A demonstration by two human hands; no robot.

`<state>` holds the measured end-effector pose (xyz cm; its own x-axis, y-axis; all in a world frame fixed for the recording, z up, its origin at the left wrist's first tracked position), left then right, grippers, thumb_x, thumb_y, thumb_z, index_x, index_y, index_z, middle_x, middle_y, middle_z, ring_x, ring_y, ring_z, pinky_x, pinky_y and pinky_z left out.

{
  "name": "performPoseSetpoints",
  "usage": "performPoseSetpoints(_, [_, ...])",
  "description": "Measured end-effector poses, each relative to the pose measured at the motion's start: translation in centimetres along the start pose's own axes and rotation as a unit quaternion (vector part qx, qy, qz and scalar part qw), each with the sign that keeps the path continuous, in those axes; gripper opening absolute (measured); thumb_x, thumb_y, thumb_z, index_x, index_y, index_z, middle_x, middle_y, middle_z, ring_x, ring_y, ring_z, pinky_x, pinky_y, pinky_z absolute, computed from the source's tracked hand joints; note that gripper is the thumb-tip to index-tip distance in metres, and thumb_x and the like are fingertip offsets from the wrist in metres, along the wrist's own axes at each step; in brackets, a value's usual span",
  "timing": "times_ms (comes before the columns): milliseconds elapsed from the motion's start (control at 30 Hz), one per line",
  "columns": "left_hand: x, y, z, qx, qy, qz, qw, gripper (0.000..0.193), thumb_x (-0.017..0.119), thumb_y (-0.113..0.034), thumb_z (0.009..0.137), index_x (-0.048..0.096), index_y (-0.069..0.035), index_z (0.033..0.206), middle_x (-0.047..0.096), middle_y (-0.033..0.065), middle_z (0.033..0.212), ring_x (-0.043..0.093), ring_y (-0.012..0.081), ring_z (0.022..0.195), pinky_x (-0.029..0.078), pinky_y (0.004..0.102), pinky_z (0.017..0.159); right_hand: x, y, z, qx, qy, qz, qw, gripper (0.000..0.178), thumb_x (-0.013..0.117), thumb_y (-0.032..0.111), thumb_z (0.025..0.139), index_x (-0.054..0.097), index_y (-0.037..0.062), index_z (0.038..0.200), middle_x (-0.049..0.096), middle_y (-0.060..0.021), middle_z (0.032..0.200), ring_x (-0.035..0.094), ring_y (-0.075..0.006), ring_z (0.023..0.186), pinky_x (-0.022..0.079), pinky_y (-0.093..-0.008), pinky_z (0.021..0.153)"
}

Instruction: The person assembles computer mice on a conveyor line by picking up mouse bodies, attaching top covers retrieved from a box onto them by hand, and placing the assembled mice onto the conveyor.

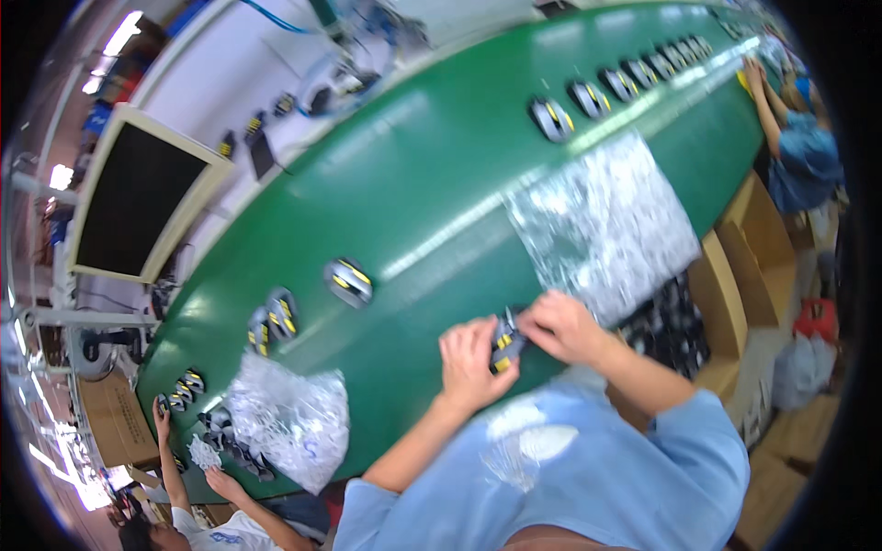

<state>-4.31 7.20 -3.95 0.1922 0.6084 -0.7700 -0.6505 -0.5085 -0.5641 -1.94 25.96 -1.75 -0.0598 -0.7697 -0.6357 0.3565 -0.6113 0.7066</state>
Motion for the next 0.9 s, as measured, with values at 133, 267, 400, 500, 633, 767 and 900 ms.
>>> performPoseSetpoints(133, [-0.7,0.0,0.4,0.017,-0.013,0.028,0.999,0.078,0.088,-0.034,0.078,0.061,0.0,0.143,0.065,0.0196,0.131,0.058,0.0401,0.117,0.044,0.052,0.103,-0.8,0.8,0.6,-0.018,-0.068,0.018,0.997,0.011,0.078,0.009,0.091,0.078,0.0068,0.103,0.072,-0.0103,0.094,0.066,-0.033,0.088,0.053,-0.0445,0.08])
performPoseSetpoints(267, [-0.3,0.3,0.7,0.018,-0.036,0.027,0.999,0.076,0.088,-0.034,0.079,0.063,0.0,0.142,0.066,0.0179,0.128,0.059,0.038,0.115,0.046,0.05,0.104,-0.3,0.9,-0.1,-0.002,-0.068,0.014,0.998,0.012,0.082,0.008,0.09,0.079,0.0067,0.101,0.071,-0.0078,0.089,0.065,-0.0306,0.086,0.053,-0.0428,0.079])
performPoseSetpoints(400, [-0.1,0.2,0.4,0.032,-0.052,0.039,0.997,0.074,0.087,-0.031,0.079,0.065,-0.004,0.144,0.068,0.0143,0.127,0.059,0.0361,0.115,0.046,0.0488,0.103,0.1,0.9,-0.1,-0.022,-0.053,0.013,0.998,0.01,0.08,0.009,0.092,0.078,0.0071,0.101,0.071,-0.0087,0.088,0.066,-0.0321,0.085,0.053,-0.0435,0.079])
performPoseSetpoints(500, [0.0,-0.2,0.1,0.035,-0.048,0.056,0.997,0.072,0.086,-0.03,0.081,0.066,-0.01,0.147,0.067,0.0104,0.125,0.058,0.0337,0.114,0.046,0.0479,0.103,0.0,0.6,-0.2,-0.02,-0.061,0.001,0.998,0.008,0.079,0.012,0.093,0.078,0.0069,0.1,0.071,-0.0095,0.088,0.067,-0.0328,0.086,0.054,-0.0439,0.08])
performPoseSetpoints(633, [0.2,-0.7,0.0,0.043,-0.029,0.086,0.995,0.074,0.088,-0.035,0.082,0.066,-0.012,0.149,0.066,0.0108,0.122,0.057,0.0331,0.113,0.045,0.0476,0.102,0.5,1.4,-1.3,-0.025,-0.065,-0.04,0.997,0.008,0.078,0.011,0.094,0.079,0.0063,0.1,0.071,-0.0097,0.089,0.067,-0.0323,0.087,0.054,-0.0432,0.08])
performPoseSetpoints(767, [0.4,-0.5,0.2,0.028,-0.026,0.091,0.995,0.076,0.089,-0.042,0.085,0.065,-0.016,0.152,0.063,0.0111,0.116,0.057,0.0322,0.11,0.043,0.0471,0.099,0.9,2.0,-1.7,-0.034,-0.071,-0.071,0.994,0.009,0.08,0.008,0.092,0.079,0.0058,0.101,0.072,-0.0099,0.092,0.067,-0.032,0.087,0.054,-0.0423,0.08])
performPoseSetpoints(900, [0.5,-0.4,0.3,0.041,-0.037,0.096,0.994,0.072,0.089,-0.04,0.086,0.066,-0.019,0.151,0.062,0.0108,0.115,0.057,0.0313,0.109,0.043,0.0468,0.097,1.0,1.9,-1.5,-0.034,-0.08,-0.076,0.993,0.009,0.077,0.014,0.094,0.079,0.008,0.101,0.07,-0.0084,0.088,0.067,-0.0316,0.086,0.054,-0.0433,0.08])
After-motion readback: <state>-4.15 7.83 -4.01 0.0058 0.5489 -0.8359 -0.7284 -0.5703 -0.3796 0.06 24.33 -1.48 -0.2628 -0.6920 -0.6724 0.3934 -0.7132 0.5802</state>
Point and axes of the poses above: each hand's wrist, its own z-axis towards the middle knuckle, its own x-axis out of the palm, y = z × x, the point moved 7 cm from there along z, towards the middle knuckle
